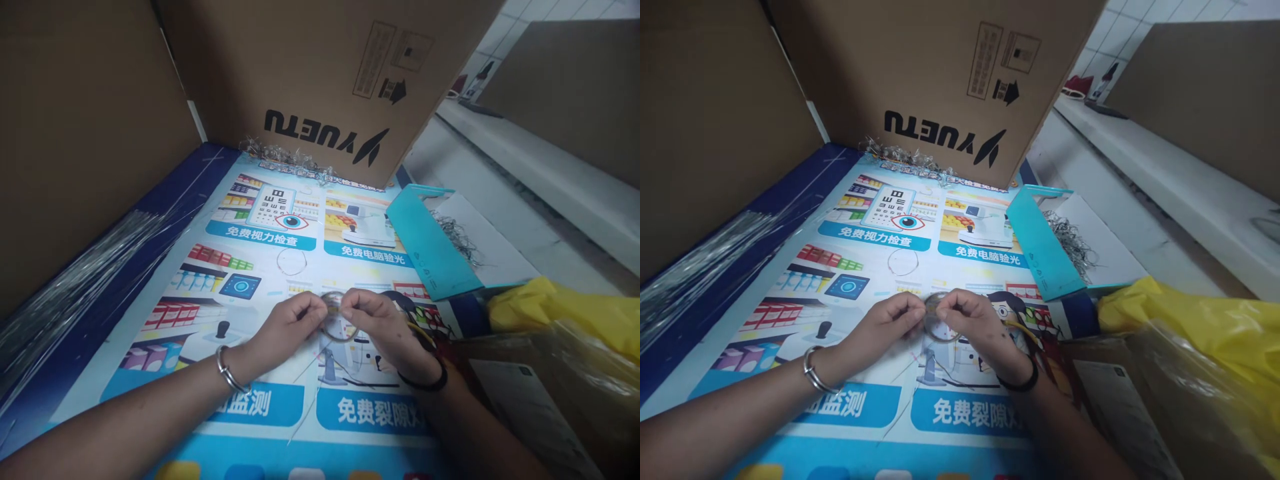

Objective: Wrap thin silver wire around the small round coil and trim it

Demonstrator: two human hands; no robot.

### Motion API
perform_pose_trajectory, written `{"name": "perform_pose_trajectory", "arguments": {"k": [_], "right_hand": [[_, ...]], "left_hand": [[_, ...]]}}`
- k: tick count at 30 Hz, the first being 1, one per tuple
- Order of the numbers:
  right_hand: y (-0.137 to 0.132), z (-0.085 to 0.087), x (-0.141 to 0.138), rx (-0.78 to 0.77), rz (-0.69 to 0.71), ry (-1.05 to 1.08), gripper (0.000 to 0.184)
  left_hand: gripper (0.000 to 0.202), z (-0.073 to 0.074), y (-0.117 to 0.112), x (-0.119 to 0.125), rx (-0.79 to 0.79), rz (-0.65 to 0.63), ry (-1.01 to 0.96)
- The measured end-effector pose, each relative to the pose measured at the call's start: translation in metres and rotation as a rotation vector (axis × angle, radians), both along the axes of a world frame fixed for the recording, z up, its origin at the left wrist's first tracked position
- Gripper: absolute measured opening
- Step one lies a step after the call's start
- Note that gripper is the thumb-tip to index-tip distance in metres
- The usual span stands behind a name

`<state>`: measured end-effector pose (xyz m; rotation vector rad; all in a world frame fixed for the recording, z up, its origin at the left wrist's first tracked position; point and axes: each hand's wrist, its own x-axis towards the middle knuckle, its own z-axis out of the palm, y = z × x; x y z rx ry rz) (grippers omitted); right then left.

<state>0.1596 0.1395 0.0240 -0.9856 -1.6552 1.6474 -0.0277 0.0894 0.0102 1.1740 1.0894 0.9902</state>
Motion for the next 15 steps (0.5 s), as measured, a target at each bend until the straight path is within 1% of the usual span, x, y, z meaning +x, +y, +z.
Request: {"name": "perform_pose_trajectory", "arguments": {"k": [2, 4, 6, 8, 12, 14, 15], "right_hand": [[0.003, 0.006, 0.000, 0.147, -0.027, -0.106, 0.016], [0.005, 0.010, 0.000, 0.291, -0.005, -0.212, 0.016], [0.005, 0.012, -0.001, 0.389, 0.024, -0.280, 0.015], [0.005, 0.014, 0.000, 0.449, -0.009, -0.294, 0.013], [-0.001, 0.022, 0.006, 0.525, -0.192, -0.241, 0.009], [-0.006, 0.027, 0.008, 0.559, -0.194, -0.256, 0.008], [-0.009, 0.029, 0.008, 0.589, -0.154, -0.275, 0.008]], "left_hand": [[0.024, -0.002, 0.003, 0.000, -0.060, 0.036, -0.041], [0.024, -0.003, 0.005, -0.001, -0.098, 0.048, -0.085], [0.024, -0.003, 0.006, -0.003, -0.117, 0.035, -0.149], [0.023, -0.003, 0.007, -0.005, -0.144, 0.032, -0.244], [0.020, -0.004, 0.014, -0.012, -0.188, 0.111, -0.404], [0.019, -0.005, 0.017, -0.014, -0.175, 0.139, -0.462], [0.018, -0.005, 0.018, -0.015, -0.161, 0.150, -0.486]]}}
